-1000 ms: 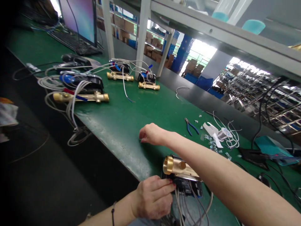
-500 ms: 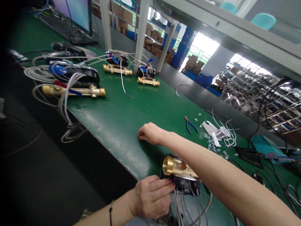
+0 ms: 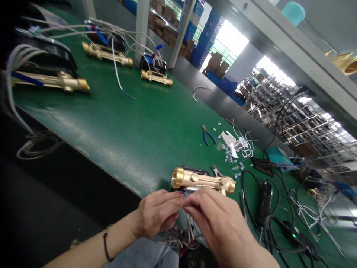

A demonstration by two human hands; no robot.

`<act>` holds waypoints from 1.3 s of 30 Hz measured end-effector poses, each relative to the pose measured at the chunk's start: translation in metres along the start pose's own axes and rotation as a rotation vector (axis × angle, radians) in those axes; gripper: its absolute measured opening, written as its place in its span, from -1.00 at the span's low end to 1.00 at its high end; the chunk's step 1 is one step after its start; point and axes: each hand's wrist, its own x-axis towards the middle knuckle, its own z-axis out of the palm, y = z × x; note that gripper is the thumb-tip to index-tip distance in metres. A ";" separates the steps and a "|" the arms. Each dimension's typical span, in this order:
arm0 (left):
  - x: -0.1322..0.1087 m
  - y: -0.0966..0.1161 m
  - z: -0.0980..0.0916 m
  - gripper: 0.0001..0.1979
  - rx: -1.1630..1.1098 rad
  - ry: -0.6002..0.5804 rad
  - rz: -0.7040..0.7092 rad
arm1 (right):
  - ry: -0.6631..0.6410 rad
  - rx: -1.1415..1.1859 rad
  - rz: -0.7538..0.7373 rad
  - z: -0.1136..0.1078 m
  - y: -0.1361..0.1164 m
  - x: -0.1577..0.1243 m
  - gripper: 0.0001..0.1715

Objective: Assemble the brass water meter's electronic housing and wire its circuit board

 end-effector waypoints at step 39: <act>-0.005 0.001 0.000 -0.85 0.109 -0.109 0.014 | 0.124 -0.069 0.043 0.050 0.021 -0.034 -0.96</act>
